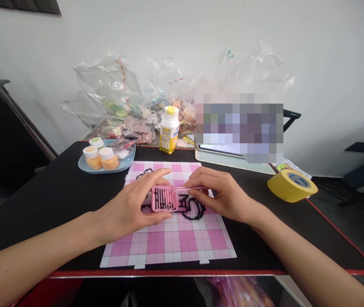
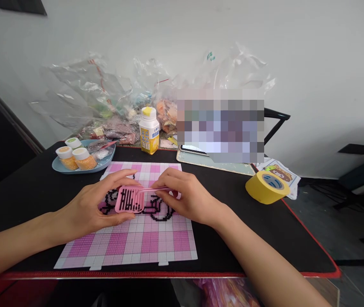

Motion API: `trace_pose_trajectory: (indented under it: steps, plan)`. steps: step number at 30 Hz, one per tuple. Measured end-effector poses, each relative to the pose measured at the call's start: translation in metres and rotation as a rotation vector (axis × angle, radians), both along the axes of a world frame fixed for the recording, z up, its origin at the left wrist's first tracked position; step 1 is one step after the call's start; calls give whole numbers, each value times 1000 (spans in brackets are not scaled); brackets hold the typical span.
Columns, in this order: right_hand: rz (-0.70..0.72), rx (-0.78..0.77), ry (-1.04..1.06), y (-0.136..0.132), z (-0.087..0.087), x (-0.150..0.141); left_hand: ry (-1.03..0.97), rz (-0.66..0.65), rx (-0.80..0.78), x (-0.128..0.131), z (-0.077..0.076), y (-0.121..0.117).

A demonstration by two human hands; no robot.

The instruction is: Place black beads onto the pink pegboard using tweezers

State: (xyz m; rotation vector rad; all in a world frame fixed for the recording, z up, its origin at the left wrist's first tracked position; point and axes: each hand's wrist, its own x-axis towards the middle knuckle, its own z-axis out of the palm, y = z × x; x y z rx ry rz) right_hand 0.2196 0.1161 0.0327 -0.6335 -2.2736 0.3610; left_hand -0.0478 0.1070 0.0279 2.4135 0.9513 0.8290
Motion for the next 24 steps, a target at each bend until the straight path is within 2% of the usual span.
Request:
trace_pose_trajectory:
  steps: [6,13,24]
  plan:
    - [-142,15,-27,4,8,14,7,18,-17,0,0,0]
    - [-2,-49,-23,1,0,1,3,12,-9,0,-1,0]
    - [31,-13,-39,1,-5,-5,17,12,-33,1,2,-1]
